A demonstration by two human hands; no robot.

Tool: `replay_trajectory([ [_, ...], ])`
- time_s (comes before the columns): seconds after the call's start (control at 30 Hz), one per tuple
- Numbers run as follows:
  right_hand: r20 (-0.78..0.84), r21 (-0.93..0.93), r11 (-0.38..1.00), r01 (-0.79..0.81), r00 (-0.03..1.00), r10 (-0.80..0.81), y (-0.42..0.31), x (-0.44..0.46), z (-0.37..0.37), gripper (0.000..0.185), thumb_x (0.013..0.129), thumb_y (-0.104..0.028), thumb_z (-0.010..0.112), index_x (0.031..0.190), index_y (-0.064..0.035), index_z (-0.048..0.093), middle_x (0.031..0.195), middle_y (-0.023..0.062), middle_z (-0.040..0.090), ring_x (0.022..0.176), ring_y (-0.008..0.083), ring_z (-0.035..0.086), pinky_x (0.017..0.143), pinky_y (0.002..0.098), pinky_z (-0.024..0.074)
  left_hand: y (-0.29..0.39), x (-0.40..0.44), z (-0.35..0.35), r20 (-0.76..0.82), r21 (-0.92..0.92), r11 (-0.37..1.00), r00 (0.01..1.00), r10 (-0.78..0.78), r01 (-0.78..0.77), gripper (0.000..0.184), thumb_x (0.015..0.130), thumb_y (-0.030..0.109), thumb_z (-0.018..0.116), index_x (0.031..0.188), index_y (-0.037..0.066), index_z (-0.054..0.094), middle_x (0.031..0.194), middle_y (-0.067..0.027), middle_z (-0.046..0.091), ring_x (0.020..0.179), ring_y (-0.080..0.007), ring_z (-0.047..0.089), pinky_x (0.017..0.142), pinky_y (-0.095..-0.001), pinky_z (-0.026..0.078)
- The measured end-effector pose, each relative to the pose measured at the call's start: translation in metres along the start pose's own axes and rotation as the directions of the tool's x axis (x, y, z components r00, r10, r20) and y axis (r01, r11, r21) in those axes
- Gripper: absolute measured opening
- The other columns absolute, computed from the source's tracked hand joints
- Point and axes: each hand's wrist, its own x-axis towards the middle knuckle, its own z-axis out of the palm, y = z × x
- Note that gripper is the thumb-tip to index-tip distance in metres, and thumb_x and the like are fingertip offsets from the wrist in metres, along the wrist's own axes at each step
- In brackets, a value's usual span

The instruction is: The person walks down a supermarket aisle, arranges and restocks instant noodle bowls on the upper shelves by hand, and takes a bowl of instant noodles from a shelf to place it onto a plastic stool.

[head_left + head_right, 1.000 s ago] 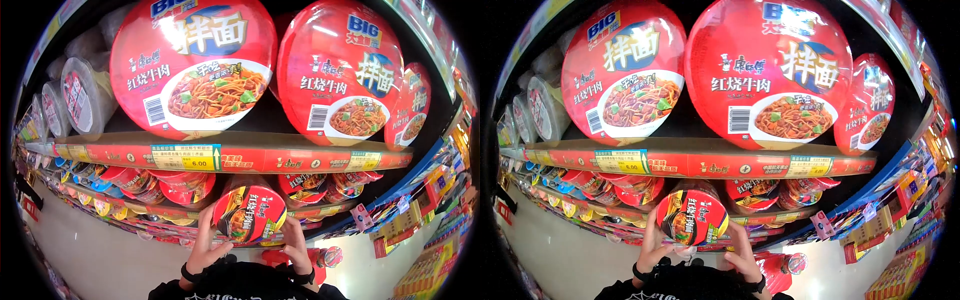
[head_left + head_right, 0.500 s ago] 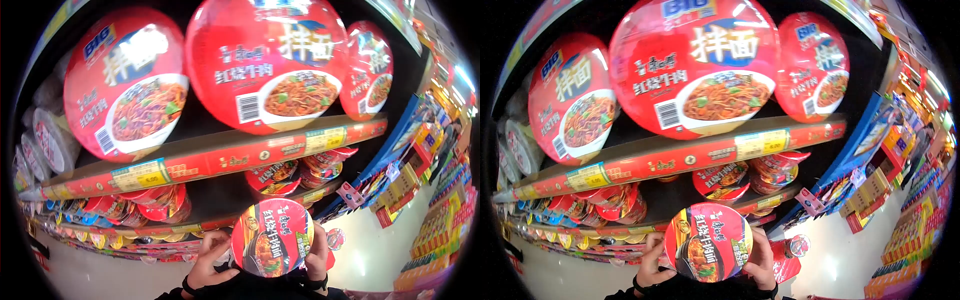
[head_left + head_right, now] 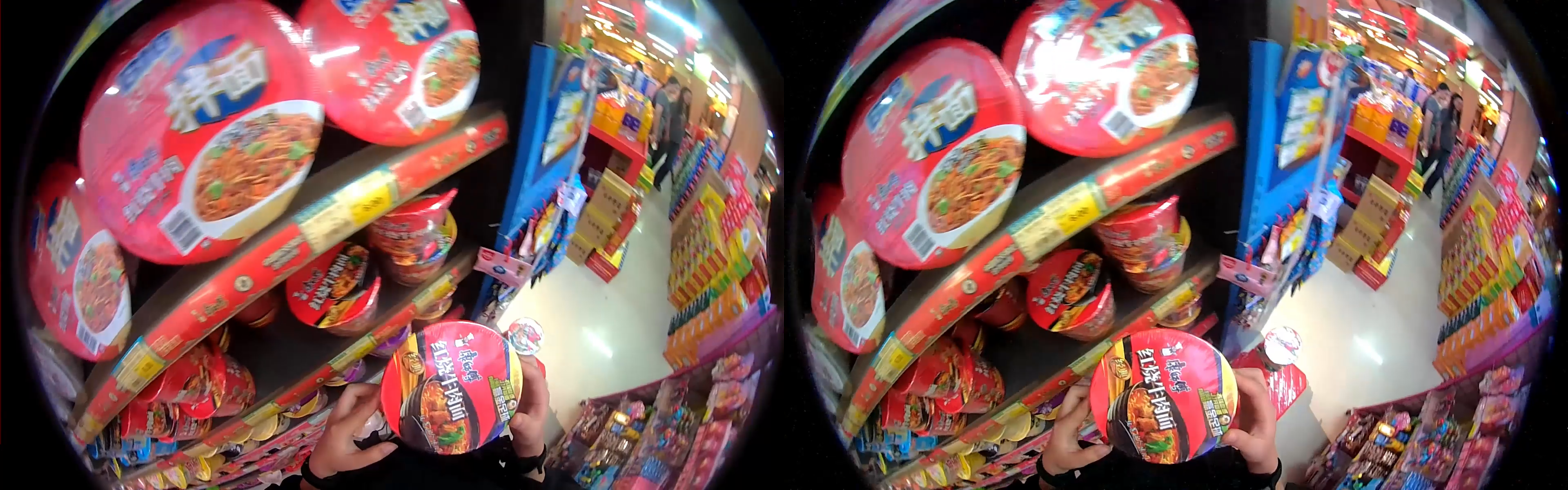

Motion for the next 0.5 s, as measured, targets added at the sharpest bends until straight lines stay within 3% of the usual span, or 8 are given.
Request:
replay_trajectory([
  [0.3,-0.197,-0.230,0.969,-0.088,0.980,0.042,-0.004,-0.015,-0.065,0.077,0.074,-0.050,0.068,0.126,0.0050,0.050,0.120,0.0148,0.047,0.115,0.0251,0.044,0.101,0.0368,0.0302,-0.002,0.057,0.047,0.225,-0.012,0.997,0.972,-0.074,0.079,0.078,0.072,0.021,0.077,0.134,-0.008,0.040,0.124,-0.0194,0.046,0.114,-0.0296,0.049,0.096,-0.0354,0.039],
  [0.4,-0.268,-0.282,0.940,-0.195,0.956,0.118,0.000,-0.014,-0.089,0.077,0.074,-0.047,0.067,0.128,0.0043,0.049,0.121,0.0152,0.048,0.114,0.0252,0.044,0.101,0.0366,0.0301,-0.008,0.081,0.069,0.290,-0.026,0.990,0.949,-0.124,0.138,0.082,0.073,0.018,0.076,0.139,-0.006,0.034,0.127,-0.0184,0.046,0.116,-0.0261,0.049,0.097,-0.0330,0.038],
  [0.5,-0.292,-0.356,0.898,-0.260,0.943,0.157,0.005,-0.010,-0.116,0.067,0.076,-0.032,0.067,0.130,0.0028,0.048,0.119,0.0142,0.050,0.110,0.0233,0.047,0.098,0.0344,0.0339,-0.021,0.108,0.096,0.377,-0.052,0.948,0.885,-0.273,0.315,0.083,0.075,0.017,0.074,0.142,-0.004,0.029,0.130,-0.0167,0.045,0.117,-0.0241,0.048,0.097,-0.0312,0.038],
])
